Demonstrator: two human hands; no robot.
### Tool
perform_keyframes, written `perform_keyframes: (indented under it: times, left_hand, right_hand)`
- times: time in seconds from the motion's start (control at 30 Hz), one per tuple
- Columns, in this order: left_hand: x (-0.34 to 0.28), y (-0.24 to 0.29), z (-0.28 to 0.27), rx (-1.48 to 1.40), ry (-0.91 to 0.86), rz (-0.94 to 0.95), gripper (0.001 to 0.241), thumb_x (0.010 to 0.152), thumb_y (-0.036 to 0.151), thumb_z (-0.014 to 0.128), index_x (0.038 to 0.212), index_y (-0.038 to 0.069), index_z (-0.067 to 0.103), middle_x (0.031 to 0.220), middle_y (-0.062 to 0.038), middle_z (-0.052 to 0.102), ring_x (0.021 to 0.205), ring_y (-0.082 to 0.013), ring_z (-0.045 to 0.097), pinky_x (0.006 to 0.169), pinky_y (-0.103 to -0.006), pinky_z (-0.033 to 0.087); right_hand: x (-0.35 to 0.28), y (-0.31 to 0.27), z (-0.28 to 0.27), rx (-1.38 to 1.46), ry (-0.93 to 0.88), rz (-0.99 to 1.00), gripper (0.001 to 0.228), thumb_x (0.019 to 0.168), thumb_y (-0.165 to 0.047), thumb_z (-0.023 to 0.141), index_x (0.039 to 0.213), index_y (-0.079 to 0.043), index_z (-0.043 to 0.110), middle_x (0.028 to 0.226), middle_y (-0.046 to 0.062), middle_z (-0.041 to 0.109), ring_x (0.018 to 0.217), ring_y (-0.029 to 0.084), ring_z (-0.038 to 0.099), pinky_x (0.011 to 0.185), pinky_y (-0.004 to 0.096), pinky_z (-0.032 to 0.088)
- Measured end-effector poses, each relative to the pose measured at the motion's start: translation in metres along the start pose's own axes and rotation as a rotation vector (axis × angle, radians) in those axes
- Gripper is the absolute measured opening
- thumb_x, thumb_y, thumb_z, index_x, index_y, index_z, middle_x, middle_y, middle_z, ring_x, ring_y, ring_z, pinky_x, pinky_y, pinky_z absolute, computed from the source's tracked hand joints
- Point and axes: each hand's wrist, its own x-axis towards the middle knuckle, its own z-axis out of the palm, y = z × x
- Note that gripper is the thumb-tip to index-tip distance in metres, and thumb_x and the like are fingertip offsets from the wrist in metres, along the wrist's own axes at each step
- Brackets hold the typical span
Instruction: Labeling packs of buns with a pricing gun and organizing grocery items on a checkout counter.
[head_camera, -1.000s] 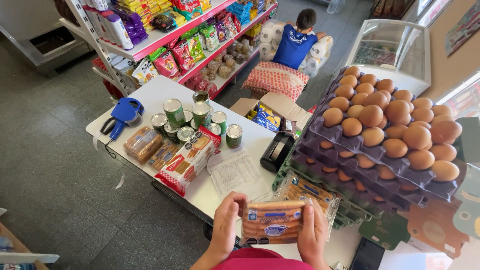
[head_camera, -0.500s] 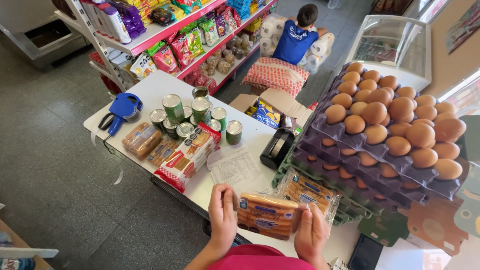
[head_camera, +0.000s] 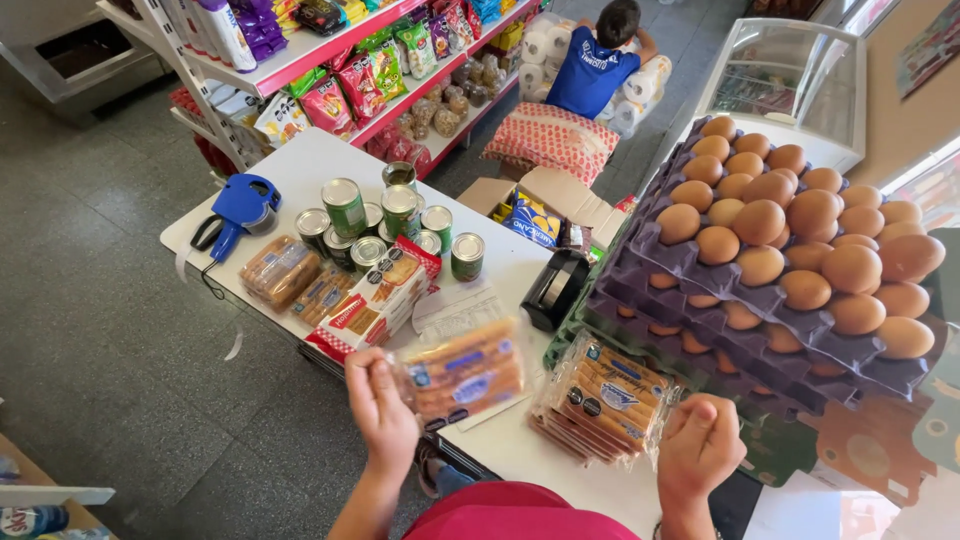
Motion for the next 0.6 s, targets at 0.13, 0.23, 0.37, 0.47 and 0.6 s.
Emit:
perform_keyframes:
  times: [0.13, 0.23, 0.37, 0.47, 0.6]
  left_hand:
    - [0.009, 0.013, -0.008, -0.121, -0.008, -0.101, 0.015, 0.113, 0.017, 0.039, 0.107, 0.009, 0.050, 0.077, 0.003, 0.040, 0.062, -0.0079, 0.036, 0.057, -0.0234, 0.033]
    - [-0.007, 0.013, 0.000, -0.042, -0.020, -0.057, 0.021, 0.111, 0.026, 0.040, 0.104, 0.010, 0.050, 0.089, 0.000, 0.047, 0.074, -0.0097, 0.043, 0.062, -0.0220, 0.039]
    - [-0.040, 0.031, 0.015, -0.202, -0.176, -0.052, 0.021, 0.110, 0.022, 0.040, 0.105, 0.006, 0.053, 0.088, -0.004, 0.053, 0.076, -0.0136, 0.051, 0.068, -0.0239, 0.046]
    - [-0.052, 0.038, 0.021, -0.346, -0.250, -0.105, 0.020, 0.109, 0.021, 0.042, 0.100, 0.006, 0.053, 0.080, -0.003, 0.051, 0.068, -0.0127, 0.049, 0.062, -0.0260, 0.043]
    - [-0.056, 0.039, 0.021, -0.430, -0.239, -0.161, 0.020, 0.109, 0.020, 0.043, 0.097, 0.006, 0.052, 0.073, 0.000, 0.046, 0.059, -0.0100, 0.042, 0.053, -0.0257, 0.035]
  right_hand:
    - [-0.015, -0.022, 0.006, 0.280, -0.131, 0.019, 0.042, 0.116, -0.025, 0.034, 0.088, -0.002, 0.055, 0.047, 0.002, 0.039, 0.037, 0.009, 0.038, 0.042, 0.023, 0.028]
    - [-0.033, -0.035, 0.019, 0.203, -0.401, 0.089, 0.038, 0.111, -0.025, 0.033, 0.095, -0.008, 0.063, 0.058, 0.000, 0.060, 0.043, 0.009, 0.053, 0.042, 0.024, 0.042]
    - [-0.038, -0.053, 0.033, 0.211, -0.698, 0.163, 0.083, 0.094, -0.073, 0.022, 0.130, -0.008, 0.058, 0.109, 0.007, 0.070, 0.089, 0.020, 0.071, 0.079, 0.036, 0.057]
    - [-0.045, -0.043, 0.040, 0.242, -0.604, 0.155, 0.056, 0.102, -0.058, 0.025, 0.108, -0.011, 0.057, 0.088, 0.001, 0.059, 0.078, 0.016, 0.055, 0.072, 0.035, 0.043]
    - [-0.058, -0.019, 0.043, 0.246, -0.393, 0.139, 0.044, 0.111, -0.036, 0.036, 0.077, -0.014, 0.051, 0.059, -0.006, 0.045, 0.051, 0.008, 0.038, 0.048, 0.028, 0.027]
